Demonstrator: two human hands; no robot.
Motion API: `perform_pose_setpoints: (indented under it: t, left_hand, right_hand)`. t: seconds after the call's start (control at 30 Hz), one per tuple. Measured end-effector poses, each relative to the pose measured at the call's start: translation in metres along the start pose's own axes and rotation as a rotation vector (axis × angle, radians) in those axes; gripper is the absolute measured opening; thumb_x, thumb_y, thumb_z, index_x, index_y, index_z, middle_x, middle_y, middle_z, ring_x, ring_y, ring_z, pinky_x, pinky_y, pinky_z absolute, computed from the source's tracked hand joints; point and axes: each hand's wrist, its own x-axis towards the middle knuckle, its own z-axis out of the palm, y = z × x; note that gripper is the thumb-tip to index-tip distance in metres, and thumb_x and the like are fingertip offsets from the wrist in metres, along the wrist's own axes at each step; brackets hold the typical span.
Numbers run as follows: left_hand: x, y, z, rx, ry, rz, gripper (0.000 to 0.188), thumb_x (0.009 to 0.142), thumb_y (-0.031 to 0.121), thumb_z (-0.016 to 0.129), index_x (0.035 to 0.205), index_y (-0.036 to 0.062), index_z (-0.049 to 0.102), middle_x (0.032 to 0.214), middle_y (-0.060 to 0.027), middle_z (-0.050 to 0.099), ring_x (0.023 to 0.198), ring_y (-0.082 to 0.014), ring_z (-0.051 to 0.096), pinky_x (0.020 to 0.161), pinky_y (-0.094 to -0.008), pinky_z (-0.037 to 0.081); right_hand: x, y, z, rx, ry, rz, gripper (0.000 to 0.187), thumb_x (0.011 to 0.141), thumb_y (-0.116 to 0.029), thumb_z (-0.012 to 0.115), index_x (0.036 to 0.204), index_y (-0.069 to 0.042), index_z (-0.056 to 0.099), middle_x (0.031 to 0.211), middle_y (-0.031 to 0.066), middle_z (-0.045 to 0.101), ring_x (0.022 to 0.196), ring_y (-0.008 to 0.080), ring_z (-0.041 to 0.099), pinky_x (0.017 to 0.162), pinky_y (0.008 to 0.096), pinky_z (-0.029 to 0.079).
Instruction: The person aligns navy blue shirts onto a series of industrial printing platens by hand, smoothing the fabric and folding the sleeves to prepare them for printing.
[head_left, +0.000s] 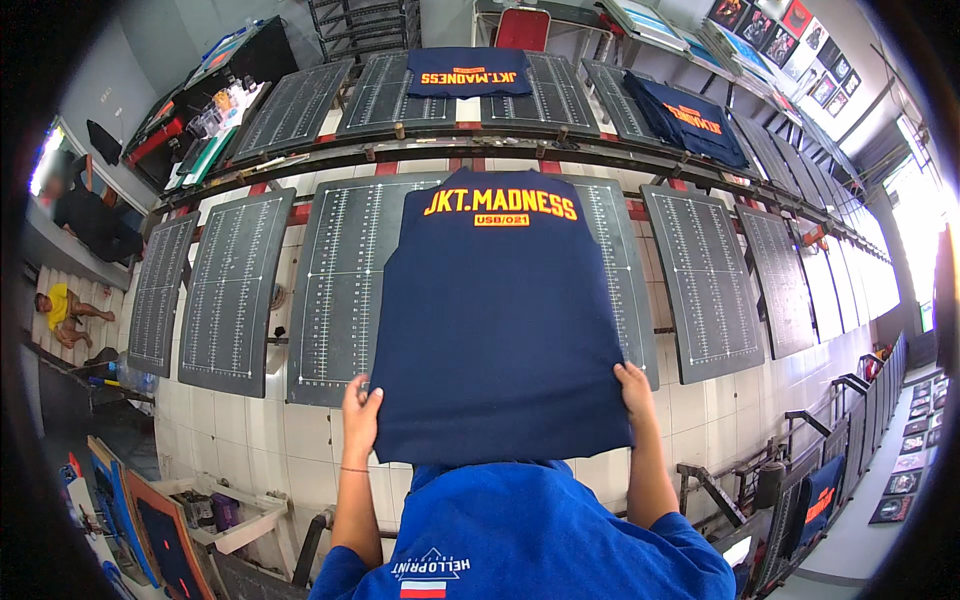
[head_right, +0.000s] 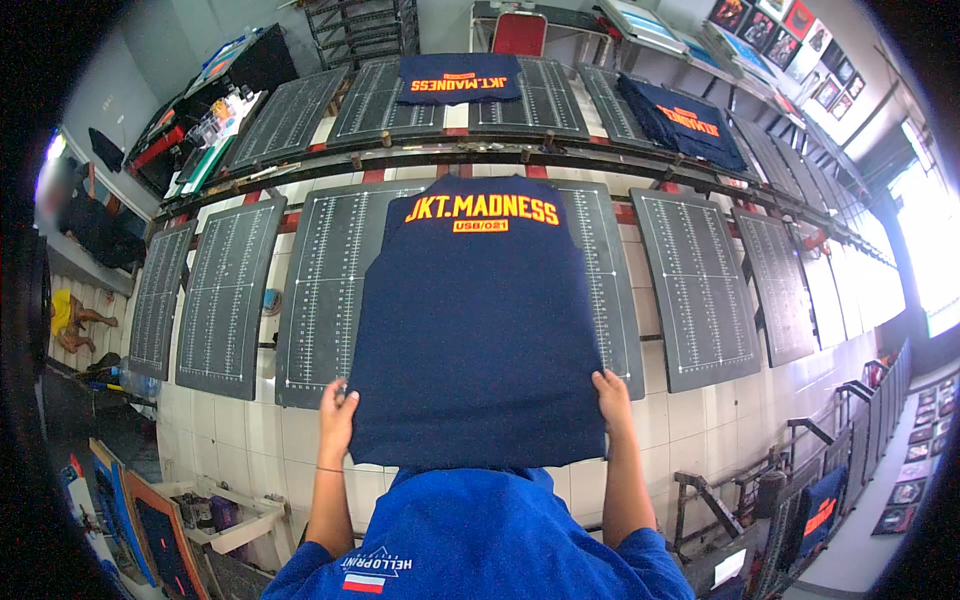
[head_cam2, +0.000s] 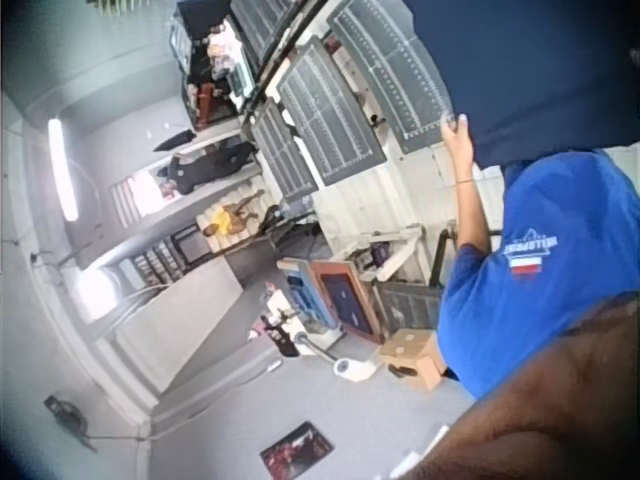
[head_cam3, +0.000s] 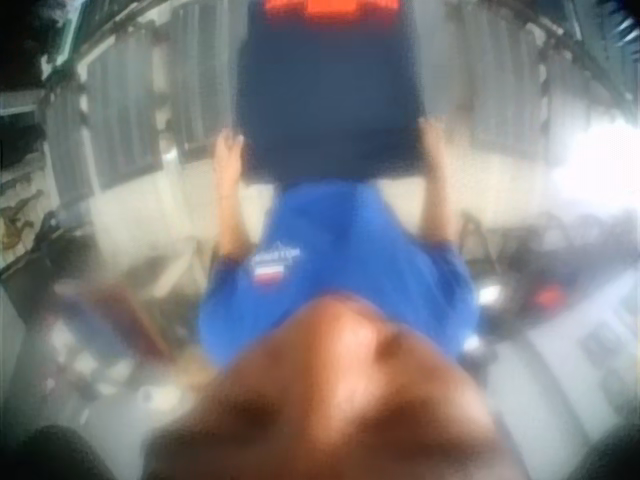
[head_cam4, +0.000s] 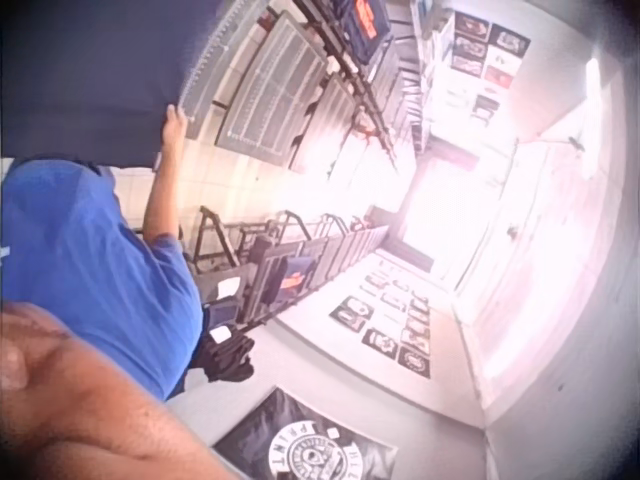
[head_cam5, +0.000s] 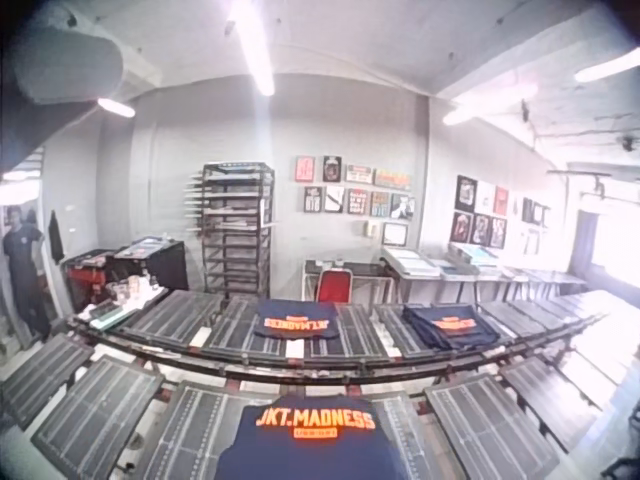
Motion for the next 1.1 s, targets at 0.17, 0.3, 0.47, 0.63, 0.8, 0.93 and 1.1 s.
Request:
perform_pose_setpoints:
  t: [0.17, 0.3, 0.47, 0.63, 0.8, 0.93, 1.1]
  left_hand:
    - [-0.017, -0.058, -0.004, 0.146, 0.062, -0.051, 0.013, 0.095, 0.011, 0.059, 0.101, -0.0009, 0.058, 0.081, -0.0005, 0.059, 0.074, -0.0074, 0.051, 0.069, -0.025, 0.044]
    - [-0.037, -0.067, -0.013, 0.151, 0.029, -0.078, 0.014, 0.096, 0.014, 0.058, 0.087, 0.0027, 0.056, 0.077, 0.003, 0.053, 0.072, -0.0068, 0.045, 0.067, -0.0253, 0.04]
    - [-0.056, -0.08, -0.019, 0.177, 0.029, -0.117, 0.012, 0.095, 0.013, 0.059, 0.089, 0.0019, 0.057, 0.079, 0.0014, 0.055, 0.073, -0.0083, 0.047, 0.067, -0.0264, 0.041]
    - [-0.034, -0.07, -0.007, 0.699, 0.224, 0.15, 0.014, 0.093, 0.013, 0.06, 0.098, -0.0004, 0.061, 0.08, -0.0092, 0.063, 0.076, -0.0213, 0.06, 0.071, -0.0334, 0.048]
    - [0.122, 0.04, 0.074, 0.497, 0.055, 0.358, 0.021, 0.096, 0.015, 0.055, 0.107, -0.001, 0.063, 0.094, -0.0179, 0.068, 0.086, -0.0303, 0.067, 0.079, -0.0376, 0.051]
    - [0.307, 0.023, 0.131, 0.688, 0.161, 0.574, 0.04, 0.091, 0.024, 0.062, 0.113, -0.0081, 0.059, 0.107, -0.0258, 0.066, 0.102, -0.0427, 0.063, 0.09, -0.0468, 0.05]
    - [0.414, 0.043, 0.184, 0.805, -0.37, 0.068, 0.048, 0.083, 0.033, 0.07, 0.106, -0.0088, 0.063, 0.095, -0.0202, 0.069, 0.081, -0.027, 0.067, 0.071, -0.0374, 0.051]
  right_hand:
    - [-0.003, 0.036, 0.005, 0.082, -0.064, 0.047, 0.027, 0.099, -0.013, 0.052, 0.117, 0.006, 0.057, 0.106, 0.0094, 0.066, 0.095, 0.0158, 0.063, 0.09, 0.0287, 0.048]
    - [-0.019, 0.024, 0.008, 0.063, -0.02, -0.004, 0.023, 0.098, -0.013, 0.053, 0.109, 0.005, 0.063, 0.095, 0.0023, 0.064, 0.085, 0.0095, 0.056, 0.08, 0.0261, 0.045]
    - [-0.024, 0.034, -0.006, -0.061, -0.013, 0.107, 0.024, 0.096, -0.015, 0.056, 0.108, 0.004, 0.063, 0.09, 0.0024, 0.064, 0.082, 0.0106, 0.056, 0.079, 0.0267, 0.046]
    - [-0.006, 0.032, -0.008, -0.498, 0.012, 0.033, 0.029, 0.093, -0.023, 0.062, 0.108, 0.002, 0.059, 0.092, 0.0082, 0.066, 0.082, 0.0146, 0.062, 0.074, 0.028, 0.049]
    - [0.082, -0.017, 0.03, -0.545, 0.107, -0.124, 0.047, 0.088, -0.027, 0.069, 0.119, 0.005, 0.056, 0.103, 0.0152, 0.065, 0.096, 0.0216, 0.062, 0.086, 0.0314, 0.048]
    - [0.166, -0.109, 0.112, -0.581, 0.105, -0.122, 0.063, 0.084, -0.032, 0.072, 0.129, 0.007, 0.05, 0.12, 0.0229, 0.06, 0.113, 0.0268, 0.058, 0.095, 0.0345, 0.046]
    - [0.279, -0.144, 0.144, -0.387, 0.127, -0.141, 0.071, 0.081, -0.027, 0.075, 0.132, 0.009, 0.043, 0.116, 0.0237, 0.061, 0.105, 0.0263, 0.061, 0.092, 0.0352, 0.048]
